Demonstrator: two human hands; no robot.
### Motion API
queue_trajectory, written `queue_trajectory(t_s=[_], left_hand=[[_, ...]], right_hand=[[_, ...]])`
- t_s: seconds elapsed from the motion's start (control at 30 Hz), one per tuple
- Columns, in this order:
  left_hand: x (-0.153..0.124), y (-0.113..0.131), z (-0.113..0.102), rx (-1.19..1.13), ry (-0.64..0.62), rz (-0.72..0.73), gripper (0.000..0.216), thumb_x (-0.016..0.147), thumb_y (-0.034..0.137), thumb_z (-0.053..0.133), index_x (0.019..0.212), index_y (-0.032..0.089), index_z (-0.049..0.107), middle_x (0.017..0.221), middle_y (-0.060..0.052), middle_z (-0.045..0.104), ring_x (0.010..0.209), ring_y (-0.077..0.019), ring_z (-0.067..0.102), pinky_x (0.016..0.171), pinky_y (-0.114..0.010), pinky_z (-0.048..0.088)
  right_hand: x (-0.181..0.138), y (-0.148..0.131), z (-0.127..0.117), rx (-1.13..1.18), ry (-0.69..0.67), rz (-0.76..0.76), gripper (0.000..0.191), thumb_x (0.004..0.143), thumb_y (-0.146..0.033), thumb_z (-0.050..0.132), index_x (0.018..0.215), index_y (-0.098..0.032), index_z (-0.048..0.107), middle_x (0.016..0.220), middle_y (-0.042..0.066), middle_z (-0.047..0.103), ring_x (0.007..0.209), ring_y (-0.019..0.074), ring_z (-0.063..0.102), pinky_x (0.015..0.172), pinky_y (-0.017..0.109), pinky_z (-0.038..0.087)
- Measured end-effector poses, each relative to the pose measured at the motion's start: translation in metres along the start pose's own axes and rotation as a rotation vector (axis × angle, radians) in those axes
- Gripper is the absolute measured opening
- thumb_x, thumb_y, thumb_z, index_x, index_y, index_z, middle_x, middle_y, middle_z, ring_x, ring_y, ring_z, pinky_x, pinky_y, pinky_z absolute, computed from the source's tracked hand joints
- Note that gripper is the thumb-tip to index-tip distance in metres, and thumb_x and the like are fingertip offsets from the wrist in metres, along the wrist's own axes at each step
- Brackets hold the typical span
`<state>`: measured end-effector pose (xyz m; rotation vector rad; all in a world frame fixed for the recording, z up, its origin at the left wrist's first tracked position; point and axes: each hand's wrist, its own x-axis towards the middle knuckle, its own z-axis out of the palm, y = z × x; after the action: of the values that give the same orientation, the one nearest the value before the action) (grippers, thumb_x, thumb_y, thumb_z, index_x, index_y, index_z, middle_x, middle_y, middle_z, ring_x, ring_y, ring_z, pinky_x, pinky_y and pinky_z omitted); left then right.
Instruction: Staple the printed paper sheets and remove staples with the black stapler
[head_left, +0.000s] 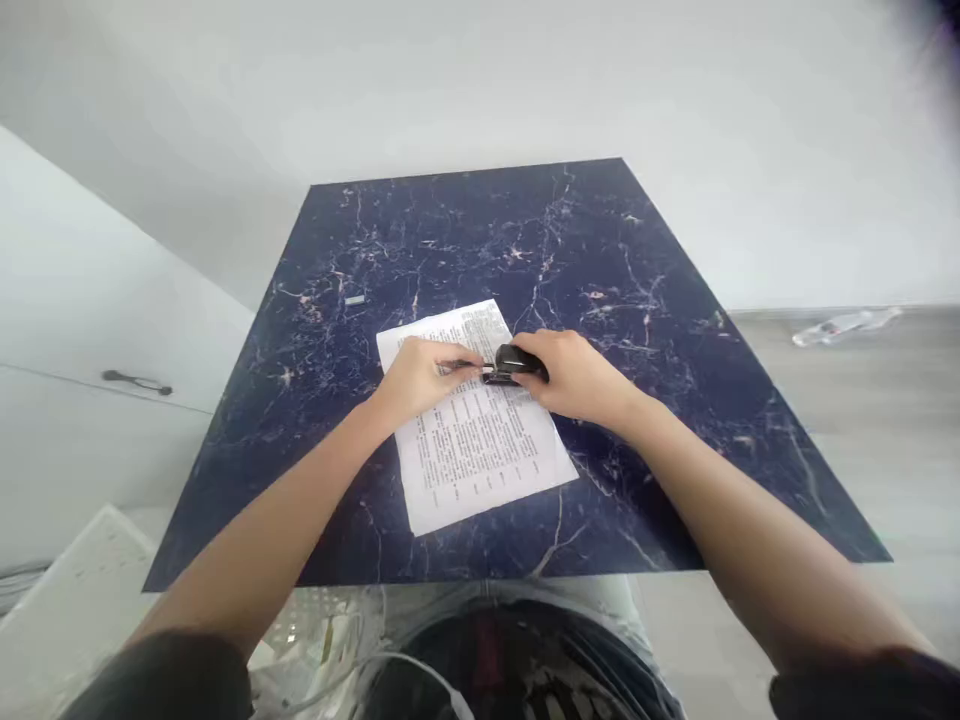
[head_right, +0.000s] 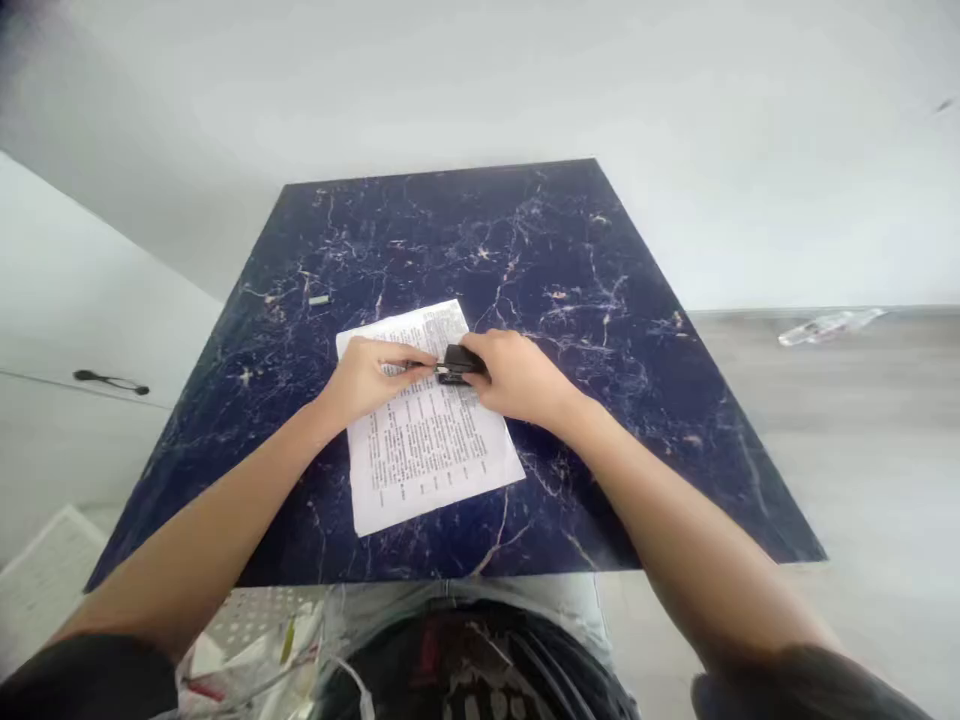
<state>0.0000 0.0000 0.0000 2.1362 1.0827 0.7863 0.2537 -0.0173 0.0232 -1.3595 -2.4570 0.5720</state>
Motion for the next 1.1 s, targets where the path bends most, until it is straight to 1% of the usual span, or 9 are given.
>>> queue_trajectory(t_s=[0.1,0.2,0.33,0.43,0.57,0.73,0.9,1.0,1.1], left_hand=[[-0.001,-0.002,-0.001,0.022,0.033,0.015,0.015,0.093,0.022,0.076,0.103,0.027,0.086,0.102,-0.003,0.085,0.093,-0.0223,0.081,0.089,-0.037,0.070],[-0.001,-0.001,-0.002,0.036,0.088,0.028,0.013,0.094,0.023,0.075,0.102,0.026,0.086,0.101,-0.003,0.085,0.093,-0.0216,0.081,0.089,-0.037,0.069],[0.001,0.003,-0.002,0.034,0.123,0.027,0.009,0.091,0.024,0.079,0.098,0.026,0.085,0.100,-0.003,0.084,0.093,-0.0219,0.081,0.091,-0.038,0.068],[0.001,0.005,-0.002,0.029,0.095,0.039,0.009,0.089,0.024,0.081,0.097,0.026,0.085,0.102,-0.003,0.084,0.095,-0.0227,0.081,0.094,-0.040,0.066],[0.001,0.004,0.000,-0.004,0.067,0.033,0.010,0.088,0.025,0.082,0.098,0.026,0.084,0.102,-0.003,0.084,0.096,-0.0225,0.080,0.096,-0.040,0.065],[0.001,-0.003,0.002,-0.078,0.042,0.005,0.010,0.086,0.026,0.083,0.096,0.025,0.083,0.101,-0.003,0.083,0.096,-0.0221,0.079,0.095,-0.041,0.065],[0.002,-0.007,0.003,-0.177,0.016,-0.043,0.015,0.085,0.027,0.084,0.099,0.023,0.082,0.103,-0.005,0.082,0.098,-0.0224,0.079,0.102,-0.046,0.065],[0.003,-0.009,-0.006,-0.209,-0.055,-0.067,0.030,0.081,0.031,0.088,0.109,0.023,0.081,0.112,-0.007,0.082,0.104,-0.0240,0.079,0.105,-0.048,0.064],[0.004,-0.015,-0.023,-0.225,-0.164,-0.084,0.041,0.080,0.033,0.090,0.119,0.025,0.080,0.119,-0.007,0.081,0.111,-0.0256,0.078,0.109,-0.048,0.062]], right_hand=[[-0.001,0.002,0.000,0.012,-0.001,0.002,0.009,0.092,-0.021,0.061,0.100,-0.019,0.062,0.092,0.008,0.068,0.080,0.0228,0.060,0.067,0.034,0.040],[-0.002,0.003,0.000,0.023,0.012,-0.001,0.007,0.091,-0.020,0.062,0.098,-0.020,0.061,0.092,0.008,0.068,0.081,0.0225,0.060,0.068,0.034,0.039],[-0.002,0.003,0.000,0.029,0.031,-0.005,0.006,0.090,-0.020,0.062,0.096,-0.020,0.061,0.090,0.007,0.068,0.080,0.0222,0.061,0.069,0.034,0.040],[-0.002,0.002,0.000,0.028,0.035,-0.008,0.005,0.090,-0.020,0.062,0.095,-0.020,0.061,0.089,0.007,0.068,0.079,0.0219,0.061,0.068,0.034,0.040],[-0.002,0.001,-0.001,0.021,0.037,-0.011,0.004,0.090,-0.019,0.061,0.094,-0.020,0.061,0.088,0.006,0.068,0.077,0.0210,0.060,0.067,0.034,0.040],[-0.002,0.002,0.000,0.023,0.040,-0.017,0.005,0.089,-0.018,0.062,0.094,-0.020,0.061,0.089,0.006,0.069,0.076,0.0210,0.060,0.068,0.034,0.039],[-0.002,0.002,0.000,0.037,0.041,-0.019,0.005,0.089,-0.019,0.062,0.095,-0.020,0.062,0.088,0.006,0.069,0.076,0.0208,0.060,0.067,0.034,0.039],[-0.002,0.003,-0.002,0.059,0.042,-0.036,0.005,0.091,-0.021,0.063,0.095,-0.020,0.064,0.086,0.005,0.070,0.074,0.0195,0.060,0.067,0.034,0.040],[-0.002,0.005,-0.004,0.082,0.046,-0.058,0.008,0.090,-0.025,0.068,0.097,-0.021,0.066,0.087,0.004,0.071,0.075,0.0194,0.061,0.067,0.034,0.041]])
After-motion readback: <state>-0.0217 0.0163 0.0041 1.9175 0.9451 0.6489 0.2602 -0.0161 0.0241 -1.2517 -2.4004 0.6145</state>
